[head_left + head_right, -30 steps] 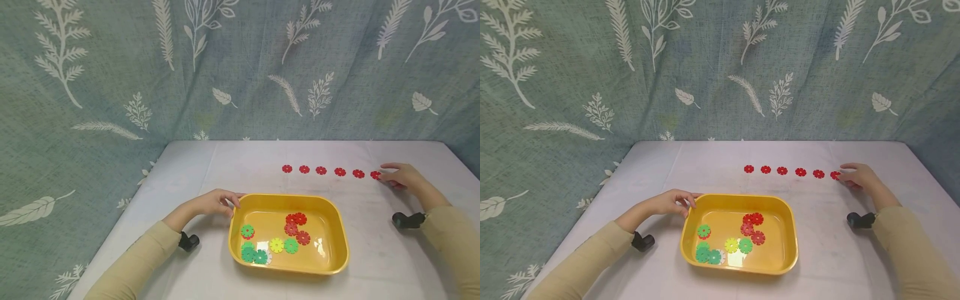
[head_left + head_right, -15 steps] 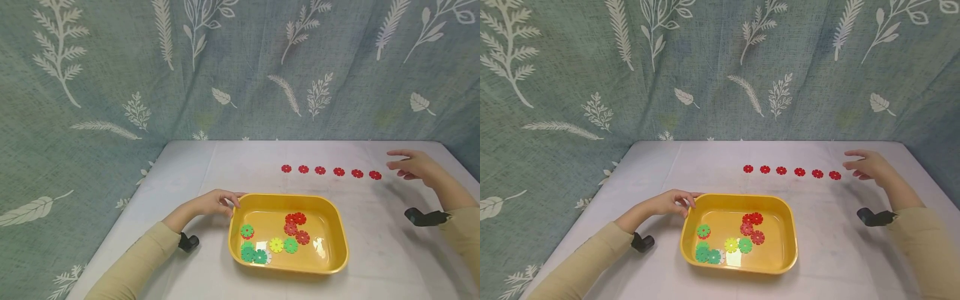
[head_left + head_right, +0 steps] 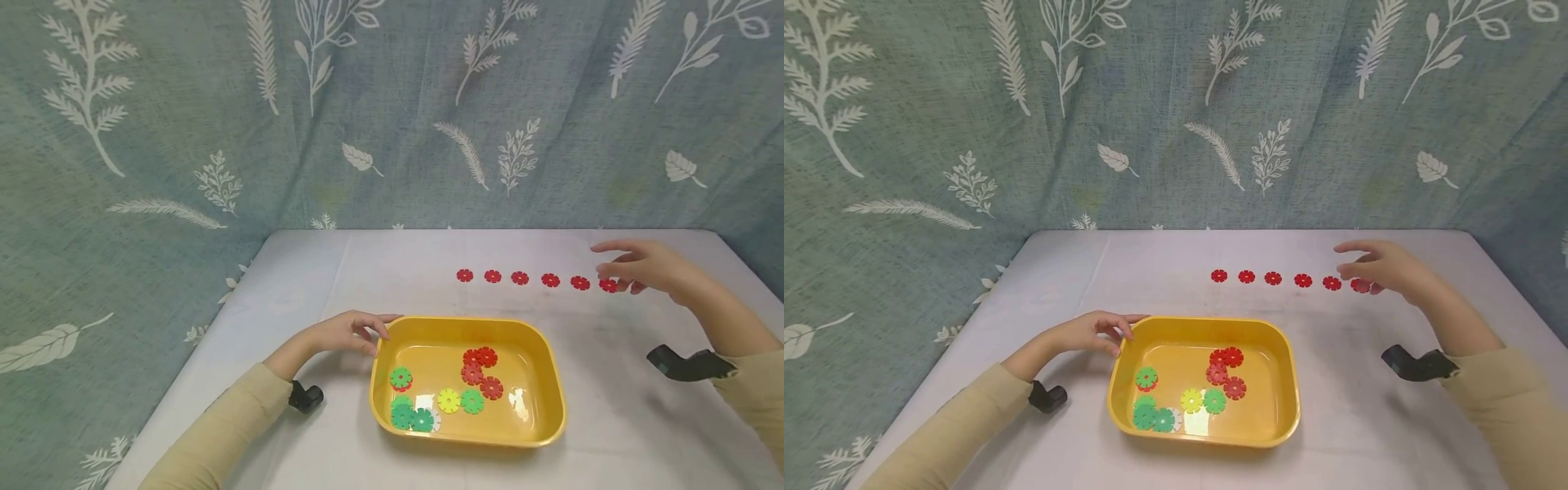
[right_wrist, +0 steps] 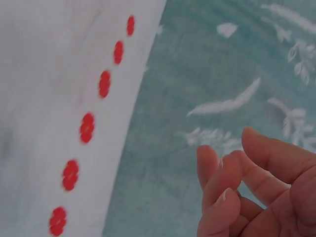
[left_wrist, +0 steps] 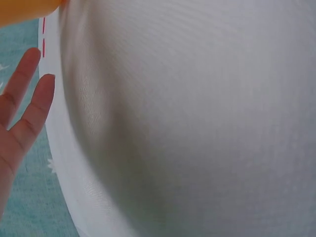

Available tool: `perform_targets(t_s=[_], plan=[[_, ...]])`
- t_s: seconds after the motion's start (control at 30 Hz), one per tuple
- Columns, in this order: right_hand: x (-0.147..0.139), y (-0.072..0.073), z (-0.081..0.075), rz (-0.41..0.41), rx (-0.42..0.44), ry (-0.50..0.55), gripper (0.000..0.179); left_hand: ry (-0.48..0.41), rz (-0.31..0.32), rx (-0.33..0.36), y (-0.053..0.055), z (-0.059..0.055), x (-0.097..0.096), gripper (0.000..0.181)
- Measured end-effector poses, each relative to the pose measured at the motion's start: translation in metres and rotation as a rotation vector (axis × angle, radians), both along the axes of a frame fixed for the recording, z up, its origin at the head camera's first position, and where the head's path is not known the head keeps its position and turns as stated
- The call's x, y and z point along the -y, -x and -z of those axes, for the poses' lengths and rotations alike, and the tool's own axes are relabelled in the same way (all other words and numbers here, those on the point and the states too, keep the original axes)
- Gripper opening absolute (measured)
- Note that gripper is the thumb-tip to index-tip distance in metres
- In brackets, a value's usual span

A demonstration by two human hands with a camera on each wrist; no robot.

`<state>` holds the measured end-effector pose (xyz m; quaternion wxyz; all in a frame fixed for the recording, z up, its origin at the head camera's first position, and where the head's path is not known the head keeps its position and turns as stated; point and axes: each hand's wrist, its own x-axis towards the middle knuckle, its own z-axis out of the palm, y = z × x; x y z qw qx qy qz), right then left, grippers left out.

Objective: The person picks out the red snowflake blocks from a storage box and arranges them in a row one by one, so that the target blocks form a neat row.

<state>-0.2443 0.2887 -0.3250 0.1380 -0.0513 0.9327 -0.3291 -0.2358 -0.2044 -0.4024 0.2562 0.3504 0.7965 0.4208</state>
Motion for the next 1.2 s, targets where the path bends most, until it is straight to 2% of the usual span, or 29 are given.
perform_targets(t_s=[0.23, 0.4, 0.57, 0.77, 0.97, 1.2], plan=[[0.042, -0.023, -0.015, -0.145, -0.015, 0.002, 0.061, -0.036, 0.030, -0.007, -0.002, 0.002, 0.004, 0.026], [0.074, -0.032, -0.021, -0.286, 0.038, 0.053, 0.052, -0.054, 0.038, -0.042, -0.004, 0.003, 0.003, 0.033], [0.108, -0.039, -0.020, -0.406, 0.094, 0.081, 0.045, -0.041, 0.039, -0.058, -0.004, 0.004, -0.001, 0.036], [0.144, -0.040, -0.009, -0.485, 0.158, 0.038, 0.045, -0.031, 0.035, -0.037, -0.004, 0.002, -0.003, 0.033], [0.174, -0.032, 0.008, -0.576, 0.217, -0.101, 0.045, -0.026, 0.030, -0.021, -0.003, 0.001, -0.003, 0.031], [0.192, -0.023, 0.029, -0.687, 0.255, -0.253, 0.041, -0.023, 0.030, -0.019, -0.003, 0.002, -0.004, 0.031]])
